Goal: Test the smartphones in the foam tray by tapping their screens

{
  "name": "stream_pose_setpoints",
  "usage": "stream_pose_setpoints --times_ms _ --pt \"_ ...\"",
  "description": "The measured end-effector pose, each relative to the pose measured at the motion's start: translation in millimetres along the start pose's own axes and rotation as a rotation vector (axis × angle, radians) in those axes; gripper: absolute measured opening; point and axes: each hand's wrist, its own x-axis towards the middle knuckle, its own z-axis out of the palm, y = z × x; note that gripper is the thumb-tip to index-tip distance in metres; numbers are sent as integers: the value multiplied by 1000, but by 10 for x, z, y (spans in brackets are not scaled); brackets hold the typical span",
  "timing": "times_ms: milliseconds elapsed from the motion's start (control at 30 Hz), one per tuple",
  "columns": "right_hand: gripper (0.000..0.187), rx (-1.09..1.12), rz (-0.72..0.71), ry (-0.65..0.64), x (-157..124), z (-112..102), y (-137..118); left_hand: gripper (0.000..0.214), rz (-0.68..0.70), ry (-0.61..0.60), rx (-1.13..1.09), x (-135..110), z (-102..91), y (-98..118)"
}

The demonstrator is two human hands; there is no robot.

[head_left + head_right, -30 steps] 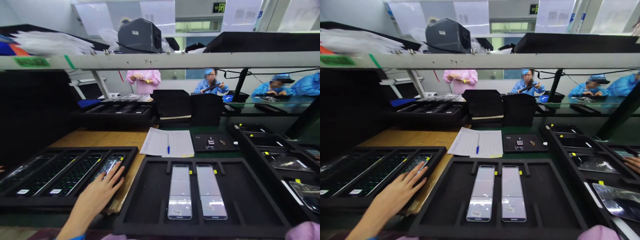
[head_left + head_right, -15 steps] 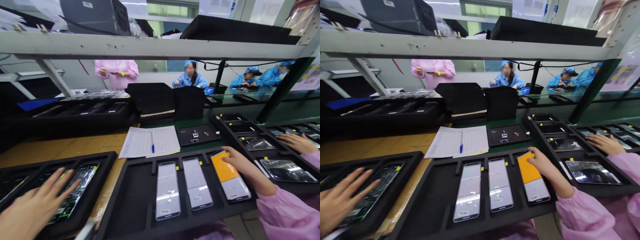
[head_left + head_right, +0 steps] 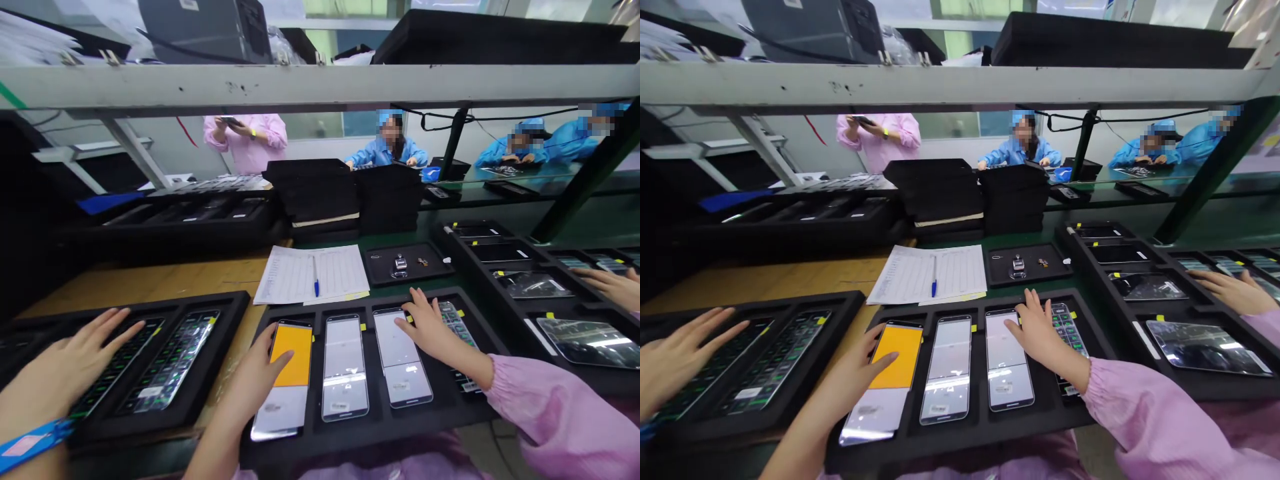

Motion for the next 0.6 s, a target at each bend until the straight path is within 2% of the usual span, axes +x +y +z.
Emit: stream_pose_setpoints --times_ms 67,133,300,400,467,533,600 --pt "33 -6 6 12 -16 20 13 52 -121 28 14 -12 -2 41" --pt "35 -14 -7 21 -39 34 15 55 -122 52 48 0 -48 198" --pt "38 -63 -137 93 -24 61 1 44 20 -240 18 230 -120 830" --pt "32 37 -164 184 -17 -55 10 43 18 -266 30 357 -22 1011" --pt "26 245 -206 232 -100 -212 8 49 12 -265 29 387 64 1026" --pt "24 501 -262 146 -289 -394 -9 55 4 -249 20 397 141 1009" --pt "25 634 -279 -41 -567 -558 -25 55 1 -223 5 418 202 1006"
